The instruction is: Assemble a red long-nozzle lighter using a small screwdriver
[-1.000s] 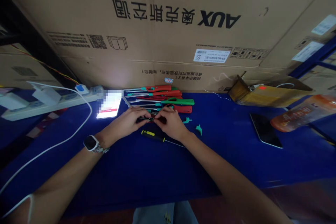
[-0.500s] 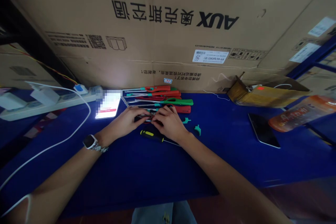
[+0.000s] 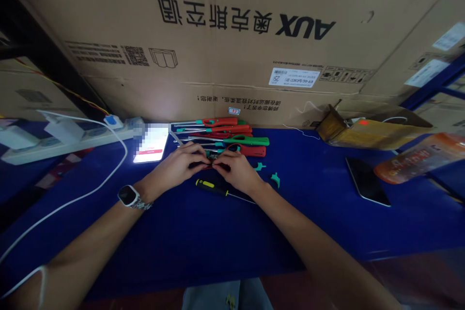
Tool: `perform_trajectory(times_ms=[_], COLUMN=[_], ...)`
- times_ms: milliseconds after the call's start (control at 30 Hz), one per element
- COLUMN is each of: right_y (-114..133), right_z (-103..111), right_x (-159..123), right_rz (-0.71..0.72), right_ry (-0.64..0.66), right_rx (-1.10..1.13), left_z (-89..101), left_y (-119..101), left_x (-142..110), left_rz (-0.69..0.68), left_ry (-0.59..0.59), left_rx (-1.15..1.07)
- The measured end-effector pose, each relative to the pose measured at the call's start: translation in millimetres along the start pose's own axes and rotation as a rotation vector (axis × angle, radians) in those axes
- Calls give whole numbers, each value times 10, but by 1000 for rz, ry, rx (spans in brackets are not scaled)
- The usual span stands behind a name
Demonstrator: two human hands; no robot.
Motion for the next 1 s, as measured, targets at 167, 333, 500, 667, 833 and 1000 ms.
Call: perform_trajectory(times_ms=[167,333,500,667,833,1000], right_y=[35,81,124,9,-134,-171], right_z=[-16,-4,13,38,6,-35], right_x=[-15,-27,-31,-36,-57,-74], right_rz=[55,99,109,-1,-123,-147], right_ry=[46,63,66,51,115,162], right_rx=[-61,-80,-70,25,147,219], left_z=[-13,-18,-39,-44,-44,29], left_y=[6,-25,-37,1,52,39], left_x=[-11,-8,10,20,14,2], left_rz=[-2,4,-23,-31,-35,-70], left_ry=[3,20,52,38,21,-14], left_rx=[13,68,47,-43,-91,-131])
Point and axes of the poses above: each hand's wrist, its own x-axis towards the middle knuckle, its own z-axis out of the back of the hand, y = z × x, the point moved 10 cm from there along x, towards the middle knuckle, and after that the axes turned 11 degrees about -x, right-handed, at the moved point
